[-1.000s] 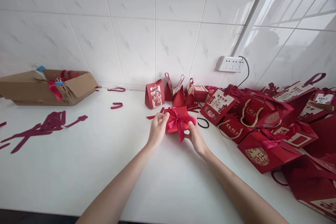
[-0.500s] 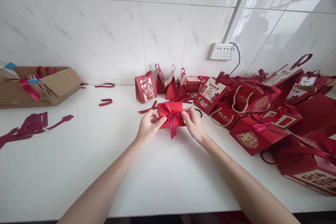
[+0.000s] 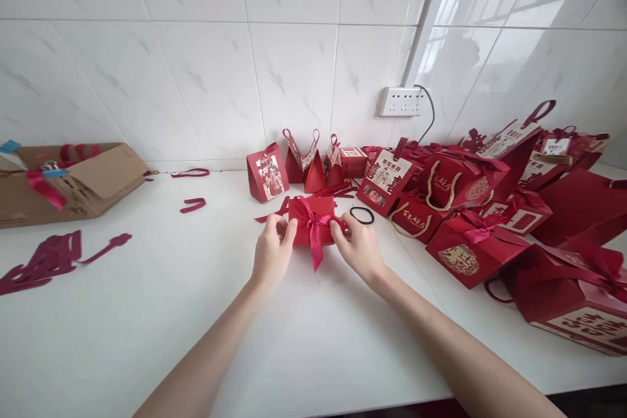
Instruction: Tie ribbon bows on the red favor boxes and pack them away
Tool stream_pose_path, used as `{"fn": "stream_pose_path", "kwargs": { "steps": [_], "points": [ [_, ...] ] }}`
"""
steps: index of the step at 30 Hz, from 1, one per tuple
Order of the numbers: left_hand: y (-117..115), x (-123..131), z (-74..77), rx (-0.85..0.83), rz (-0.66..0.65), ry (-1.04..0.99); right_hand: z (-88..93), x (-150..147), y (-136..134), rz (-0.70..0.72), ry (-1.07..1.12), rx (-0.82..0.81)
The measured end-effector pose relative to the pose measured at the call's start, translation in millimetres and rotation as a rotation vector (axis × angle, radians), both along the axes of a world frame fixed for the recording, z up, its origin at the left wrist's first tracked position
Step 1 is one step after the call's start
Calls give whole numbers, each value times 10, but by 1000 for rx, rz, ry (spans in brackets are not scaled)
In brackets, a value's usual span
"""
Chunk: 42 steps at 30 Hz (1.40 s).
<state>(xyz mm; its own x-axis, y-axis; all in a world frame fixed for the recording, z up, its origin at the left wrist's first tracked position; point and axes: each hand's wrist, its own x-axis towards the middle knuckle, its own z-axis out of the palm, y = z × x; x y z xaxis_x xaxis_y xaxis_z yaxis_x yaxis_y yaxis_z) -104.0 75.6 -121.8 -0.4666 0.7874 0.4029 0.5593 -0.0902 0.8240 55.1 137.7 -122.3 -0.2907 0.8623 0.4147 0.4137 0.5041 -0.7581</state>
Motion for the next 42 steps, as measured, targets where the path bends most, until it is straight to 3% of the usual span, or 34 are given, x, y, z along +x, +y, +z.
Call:
{"fn": "stream_pose_path", "kwargs": {
  "steps": [6,11,13,15,20,22,26,28,31,35,38,42],
  "points": [
    [18,16,26,28,-74,81,-31,26,61,-95,-85,141],
    [5,0,73,31,-26,96,-65,32,63,-111,-244,471],
    [11,5,51,27,-8,94,-79,10,32,-99,-261,520],
    [27,20,5,42,-8,75,-83,-8,14,-75,-212,449],
    [76,48,-91,64,-125,-46,-32,34,73,14,85,-21],
    [88,42,-103,54,-175,-69,-8,59,103,8,134,-113],
    [97,39,-120,59,-279,-27,14,70,122,-61,141,30],
    [88,62,-125,65,-335,-34,22,69,120,-24,161,118],
    [63,106,-101,59,-377,-186,39,80,118,47,182,106],
    [37,107,-22,31,-262,-354,32,90,97,132,166,117],
    [35,69,13,113,-146,-206,2,82,64,251,56,237],
    [49,36,-17,147,-128,-26,-18,77,46,292,7,316]
  ]
}}
